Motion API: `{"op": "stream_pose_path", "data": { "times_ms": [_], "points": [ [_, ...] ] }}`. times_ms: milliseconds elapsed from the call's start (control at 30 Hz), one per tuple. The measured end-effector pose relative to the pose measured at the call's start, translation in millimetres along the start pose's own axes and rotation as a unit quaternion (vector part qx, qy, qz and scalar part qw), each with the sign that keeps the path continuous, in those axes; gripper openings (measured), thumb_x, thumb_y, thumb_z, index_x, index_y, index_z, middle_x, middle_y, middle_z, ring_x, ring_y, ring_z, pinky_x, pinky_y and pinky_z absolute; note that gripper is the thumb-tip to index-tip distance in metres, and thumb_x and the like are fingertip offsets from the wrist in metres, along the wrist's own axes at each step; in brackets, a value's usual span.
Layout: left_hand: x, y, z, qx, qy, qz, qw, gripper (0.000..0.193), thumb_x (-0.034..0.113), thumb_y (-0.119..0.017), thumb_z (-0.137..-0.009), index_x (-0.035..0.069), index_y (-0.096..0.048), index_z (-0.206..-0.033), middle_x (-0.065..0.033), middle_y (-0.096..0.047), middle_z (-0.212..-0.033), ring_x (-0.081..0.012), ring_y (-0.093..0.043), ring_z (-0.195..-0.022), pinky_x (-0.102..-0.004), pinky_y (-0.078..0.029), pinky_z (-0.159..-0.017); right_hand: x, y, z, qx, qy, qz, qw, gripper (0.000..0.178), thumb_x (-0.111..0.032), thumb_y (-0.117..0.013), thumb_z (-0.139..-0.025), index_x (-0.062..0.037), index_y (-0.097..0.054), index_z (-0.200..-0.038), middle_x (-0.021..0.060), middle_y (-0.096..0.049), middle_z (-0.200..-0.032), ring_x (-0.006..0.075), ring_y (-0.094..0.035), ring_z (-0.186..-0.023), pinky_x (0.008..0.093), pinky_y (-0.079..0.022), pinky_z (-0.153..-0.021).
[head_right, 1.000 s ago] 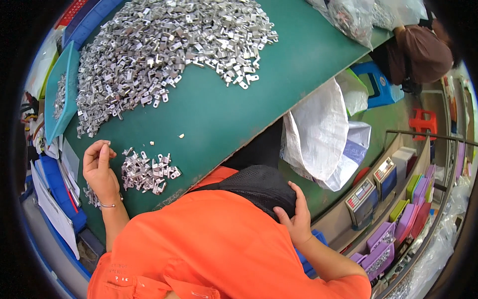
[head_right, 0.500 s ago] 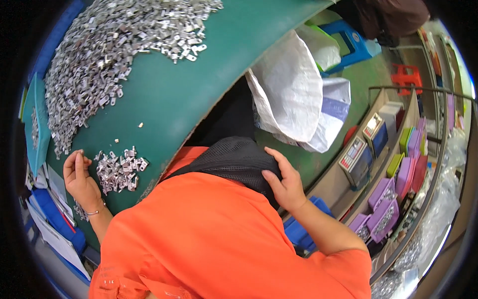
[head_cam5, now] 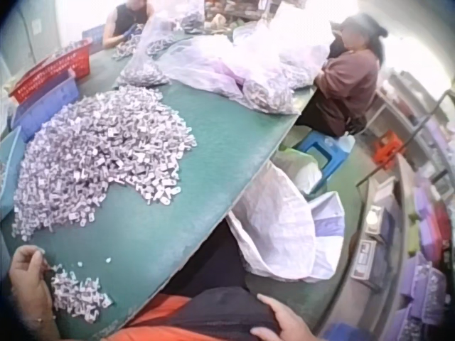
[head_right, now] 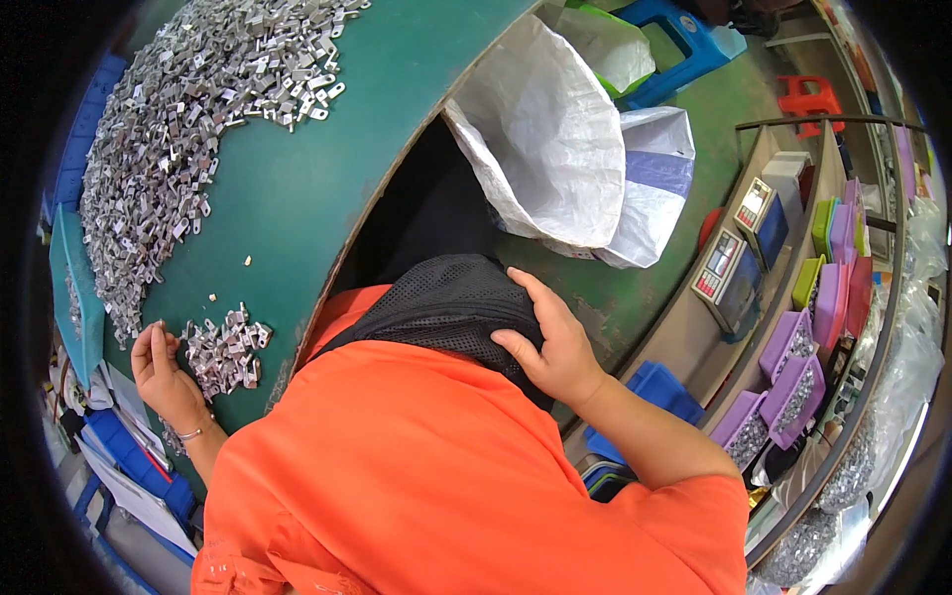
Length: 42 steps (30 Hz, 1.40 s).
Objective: The person assembles small metal hardware components by hand at a green workbench. They repeatedly pick up a metal bracket and a small cylindrical piece, fit them together, and place the assembled unit into a growing pile on the table.
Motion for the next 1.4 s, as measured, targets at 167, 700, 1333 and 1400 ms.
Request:
{"op": "stream_pose_path", "data": {
  "times_ms": [167, 700, 1333, 1400],
  "points": [
    [1, -1, 0, 0.007, -0.003, -0.015, 1.0, 0.013, 0.002, -0.062, -0.092, -0.003, -0.062, -0.103, -0.0077, -0.066, -0.095, -0.0101, -0.06, -0.079, -0.0217, -0.048, -0.07, -4, 0, -1, 0.019, 0.031, 0.044, 0.998, 0.062, -0.019, -0.071, -0.084, 0.0023, -0.043, -0.135, 0.0224, -0.054, -0.129, 0.0369, -0.054, -0.118, 0.0381, -0.043, -0.1],
    [4, -6, 1, 0.001, 0.001, -0.008, 1.0, 0.01, 0.001, -0.063, -0.091, -0.002, -0.063, -0.1, -0.007, -0.066, -0.092, -0.0097, -0.058, -0.076, -0.0217, -0.047, -0.07, -3, 1, -1, 0.01, 0.023, 0.045, 0.999, 0.056, -0.015, -0.065, -0.087, 0.0019, -0.042, -0.136, 0.0234, -0.054, -0.129, 0.0387, -0.053, -0.119, 0.038, -0.044, -0.099],
    [17, -18, 12, -0.008, 0.005, 0.055, 0.998, 0.007, -0.001, -0.062, -0.089, -0.002, -0.061, -0.096, -0.0076, -0.065, -0.092, -0.0104, -0.057, -0.073, -0.0234, -0.048, -0.067, -19, -4, 58, -0.121, 0.241, 0.491, 0.828, 0.041, -0.028, -0.044, -0.092, -0.0092, -0.061, -0.124, 0.0048, -0.052, -0.139, 0.0235, -0.043, -0.133, 0.0497, -0.017, -0.11],
    [18, -18, 13, -0.012, 0.003, 0.08, 0.997, 0.008, -0.001, -0.063, -0.089, -0.001, -0.061, -0.096, -0.0082, -0.065, -0.093, -0.0106, -0.058, -0.073, -0.0236, -0.049, -0.067, -22, -2, 55, -0.11, 0.256, 0.491, 0.825, 0.037, -0.026, -0.047, -0.091, -0.0104, -0.062, -0.121, 0.0035, -0.054, -0.137, 0.0226, -0.045, -0.131, 0.0496, -0.019, -0.108]
  ]
}}
Point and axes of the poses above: each hand's wrist, its own z-axis away from the middle knuckle, its own y-axis out of the back of the hand, x = y × z, the point moved 6 cm from there along -z, towards the middle knuckle
